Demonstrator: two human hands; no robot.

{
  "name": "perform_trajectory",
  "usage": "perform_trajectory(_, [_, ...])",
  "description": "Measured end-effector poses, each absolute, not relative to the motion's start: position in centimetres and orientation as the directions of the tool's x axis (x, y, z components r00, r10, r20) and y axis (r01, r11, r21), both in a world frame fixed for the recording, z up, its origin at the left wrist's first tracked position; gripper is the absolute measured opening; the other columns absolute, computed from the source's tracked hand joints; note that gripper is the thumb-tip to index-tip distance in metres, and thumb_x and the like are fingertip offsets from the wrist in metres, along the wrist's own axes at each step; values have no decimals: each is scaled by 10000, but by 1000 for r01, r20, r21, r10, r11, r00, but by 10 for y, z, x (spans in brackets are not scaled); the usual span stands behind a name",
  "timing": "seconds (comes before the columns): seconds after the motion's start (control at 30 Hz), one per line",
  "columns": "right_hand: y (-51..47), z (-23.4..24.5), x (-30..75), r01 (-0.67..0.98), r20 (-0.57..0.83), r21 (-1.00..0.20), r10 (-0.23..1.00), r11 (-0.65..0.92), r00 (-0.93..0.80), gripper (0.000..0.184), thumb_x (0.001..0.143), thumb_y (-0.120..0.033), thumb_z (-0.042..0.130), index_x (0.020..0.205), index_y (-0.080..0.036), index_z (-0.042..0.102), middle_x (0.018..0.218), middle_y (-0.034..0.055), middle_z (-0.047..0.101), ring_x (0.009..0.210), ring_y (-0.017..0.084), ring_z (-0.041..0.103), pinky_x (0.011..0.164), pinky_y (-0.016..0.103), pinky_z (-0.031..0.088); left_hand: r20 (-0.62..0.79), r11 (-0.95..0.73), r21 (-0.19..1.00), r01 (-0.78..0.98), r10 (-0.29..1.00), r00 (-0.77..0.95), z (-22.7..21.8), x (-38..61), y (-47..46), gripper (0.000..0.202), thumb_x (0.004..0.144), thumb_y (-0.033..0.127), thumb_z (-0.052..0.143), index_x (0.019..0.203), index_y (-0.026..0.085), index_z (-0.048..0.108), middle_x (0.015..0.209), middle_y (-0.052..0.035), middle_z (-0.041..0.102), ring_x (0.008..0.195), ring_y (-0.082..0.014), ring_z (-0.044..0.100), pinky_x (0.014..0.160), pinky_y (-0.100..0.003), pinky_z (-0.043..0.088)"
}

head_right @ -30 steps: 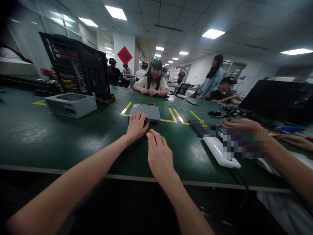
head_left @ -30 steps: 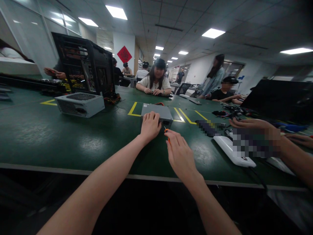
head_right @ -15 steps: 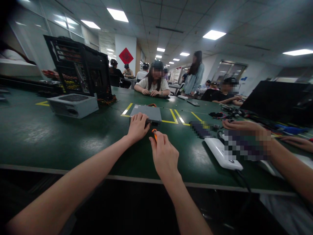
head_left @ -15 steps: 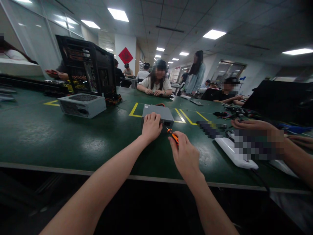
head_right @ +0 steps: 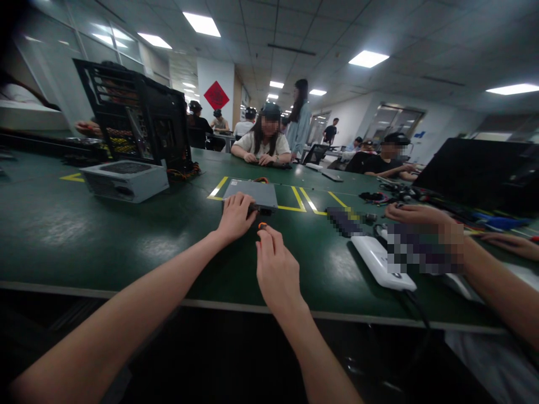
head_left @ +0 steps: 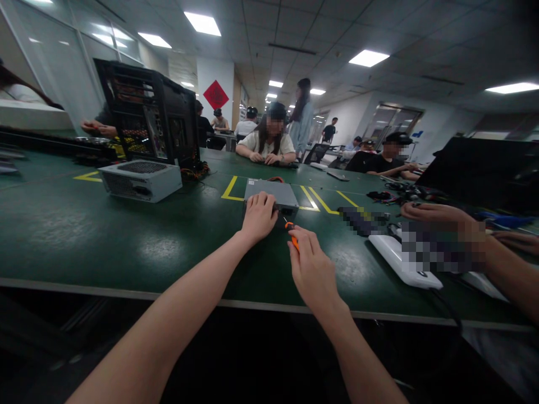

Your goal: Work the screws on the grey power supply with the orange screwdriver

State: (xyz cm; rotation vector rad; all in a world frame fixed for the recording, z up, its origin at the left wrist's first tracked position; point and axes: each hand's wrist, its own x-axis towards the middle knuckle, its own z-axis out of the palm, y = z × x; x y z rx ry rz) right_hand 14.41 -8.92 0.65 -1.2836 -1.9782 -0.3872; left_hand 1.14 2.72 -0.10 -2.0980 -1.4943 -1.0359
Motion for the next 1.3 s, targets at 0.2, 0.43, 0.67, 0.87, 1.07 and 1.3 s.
perform_trajectory(0.2, [-89, 6, 144, 885, 720, -196, 675, 423, -163, 271, 880, -297, 336, 1073, -160, 467, 1107, 133, 531, 939, 213, 572, 676, 316, 499, 732, -375, 132, 918, 661, 165, 0, 11, 26, 223, 784, 270, 497, 988, 185, 469, 986, -68, 461, 954, -228, 429, 890, -353, 312])
perform_trajectory(0.43, [-87, 9, 145, 901, 721, -233, 687, 367, -93, 289, 881, -346, 332, 1042, -158, 481, 961, 104, 579, 800, 201, 598, 599, 300, 489, 731, -390, 146, 909, 662, 167, 0, 12, 26, 211, 793, 269, 481, 986, 185, 464, 995, -76, 461, 964, -226, 423, 899, -358, 300])
perform_trajectory(0.67, [-88, 8, 144, 893, 699, -227, 703, 388, -128, 264, 886, -319, 322, 1022, -162, 487, 978, 96, 580, 800, 195, 598, 605, 301, 487, 743, -381, 131, 915, 649, 163, -1, 12, 27, 216, 782, 272, 498, 977, 183, 469, 979, -71, 459, 953, -227, 425, 894, -354, 306])
perform_trajectory(0.87, [-87, 4, 143, 854, 721, -196, 661, 482, -207, 278, 874, -251, 324, 1104, -157, 448, 1155, 143, 493, 979, 212, 552, 689, 312, 491, 737, -382, 143, 913, 657, 159, 0, 12, 26, 207, 792, 265, 482, 981, 184, 467, 986, -74, 458, 959, -226, 423, 894, -360, 296])
perform_trajectory(1.07, [-89, 5, 142, 931, 702, -206, 709, 302, -74, 286, 878, -369, 340, 1025, -168, 480, 971, 88, 588, 747, 194, 605, 520, 272, 455, 732, -386, 156, 909, 663, 156, 0, 12, 27, 204, 787, 260, 483, 977, 187, 463, 983, -74, 455, 957, -226, 420, 892, -363, 293])
perform_trajectory(1.3, [-86, 2, 147, 901, 703, -267, 709, 343, -62, 272, 883, -338, 329, 1030, -162, 476, 937, 86, 600, 753, 194, 606, 558, 285, 460, 728, -384, 160, 909, 668, 153, 0, 12, 26, 187, 797, 261, 474, 969, 191, 459, 987, -74, 452, 970, -228, 417, 897, -368, 293])
